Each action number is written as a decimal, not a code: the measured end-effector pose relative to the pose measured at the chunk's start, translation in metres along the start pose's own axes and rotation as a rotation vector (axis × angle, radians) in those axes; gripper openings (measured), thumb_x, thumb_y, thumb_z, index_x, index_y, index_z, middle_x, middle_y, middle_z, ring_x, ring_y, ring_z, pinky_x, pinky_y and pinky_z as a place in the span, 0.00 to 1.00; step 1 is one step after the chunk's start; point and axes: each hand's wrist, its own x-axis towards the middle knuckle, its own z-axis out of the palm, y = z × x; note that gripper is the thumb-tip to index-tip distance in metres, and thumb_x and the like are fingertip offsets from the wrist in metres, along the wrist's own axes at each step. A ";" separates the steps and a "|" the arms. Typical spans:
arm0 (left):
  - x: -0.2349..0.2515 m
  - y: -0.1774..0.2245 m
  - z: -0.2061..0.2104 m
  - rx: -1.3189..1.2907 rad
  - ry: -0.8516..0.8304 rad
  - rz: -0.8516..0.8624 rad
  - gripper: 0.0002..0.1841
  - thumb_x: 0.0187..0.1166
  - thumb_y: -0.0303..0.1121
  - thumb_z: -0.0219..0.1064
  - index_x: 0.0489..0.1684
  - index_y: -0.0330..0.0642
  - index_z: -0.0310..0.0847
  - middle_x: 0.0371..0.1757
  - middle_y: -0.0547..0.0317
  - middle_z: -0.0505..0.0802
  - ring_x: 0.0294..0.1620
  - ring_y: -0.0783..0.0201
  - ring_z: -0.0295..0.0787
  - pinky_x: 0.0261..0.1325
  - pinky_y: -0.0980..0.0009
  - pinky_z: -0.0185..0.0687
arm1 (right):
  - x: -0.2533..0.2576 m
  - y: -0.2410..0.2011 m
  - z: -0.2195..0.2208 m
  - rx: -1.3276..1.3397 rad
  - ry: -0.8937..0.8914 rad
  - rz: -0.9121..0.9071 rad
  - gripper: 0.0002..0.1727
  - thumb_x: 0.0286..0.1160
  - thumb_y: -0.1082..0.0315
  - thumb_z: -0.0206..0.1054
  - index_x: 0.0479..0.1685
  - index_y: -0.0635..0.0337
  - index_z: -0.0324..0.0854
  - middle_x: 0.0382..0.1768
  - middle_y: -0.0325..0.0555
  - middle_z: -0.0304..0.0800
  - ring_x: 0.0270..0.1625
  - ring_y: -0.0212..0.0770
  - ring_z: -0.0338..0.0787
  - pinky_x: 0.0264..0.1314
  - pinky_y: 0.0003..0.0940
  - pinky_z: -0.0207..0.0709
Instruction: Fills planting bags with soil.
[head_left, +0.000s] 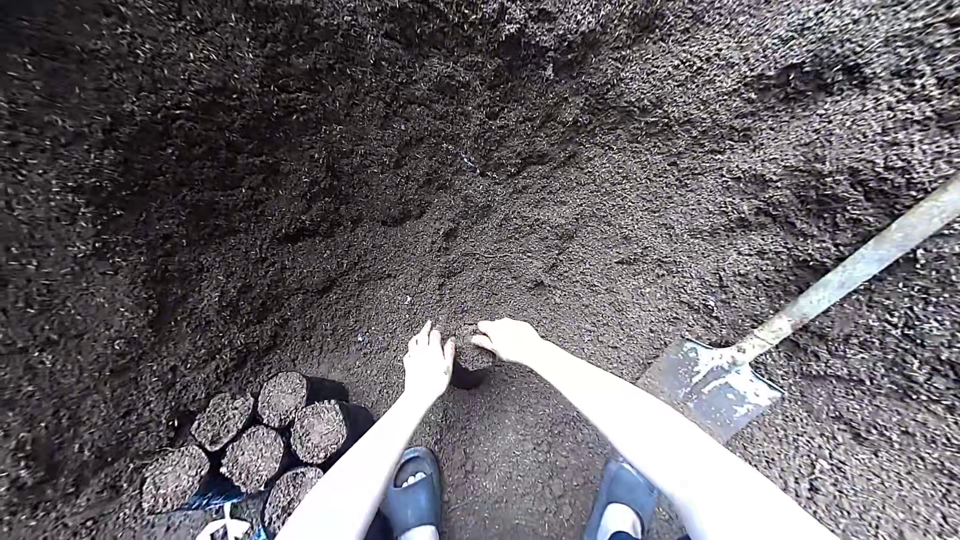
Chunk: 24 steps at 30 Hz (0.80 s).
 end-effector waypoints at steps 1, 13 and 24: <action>0.002 -0.004 -0.004 -0.060 0.002 -0.040 0.30 0.94 0.49 0.46 0.86 0.38 0.66 0.93 0.45 0.64 0.91 0.41 0.60 0.83 0.38 0.63 | -0.001 0.000 -0.005 0.016 -0.040 0.019 0.37 0.89 0.40 0.53 0.80 0.64 0.68 0.72 0.68 0.80 0.77 0.64 0.80 0.75 0.66 0.70; 0.000 -0.006 0.008 -0.241 -0.386 -0.224 0.37 0.93 0.60 0.41 0.83 0.35 0.65 0.67 0.35 0.88 0.71 0.41 0.86 0.76 0.41 0.74 | -0.003 0.005 -0.003 -0.015 0.024 -0.022 0.31 0.94 0.46 0.46 0.75 0.63 0.75 0.64 0.66 0.86 0.72 0.63 0.84 0.75 0.63 0.72; 0.002 -0.005 0.033 -0.379 -0.454 -0.225 0.32 0.97 0.52 0.37 0.68 0.31 0.77 0.56 0.40 0.89 0.55 0.50 0.88 0.64 0.50 0.79 | 0.077 0.021 0.024 0.319 0.177 -0.006 0.39 0.95 0.42 0.28 0.75 0.56 0.80 0.77 0.55 0.81 0.82 0.53 0.77 0.86 0.59 0.63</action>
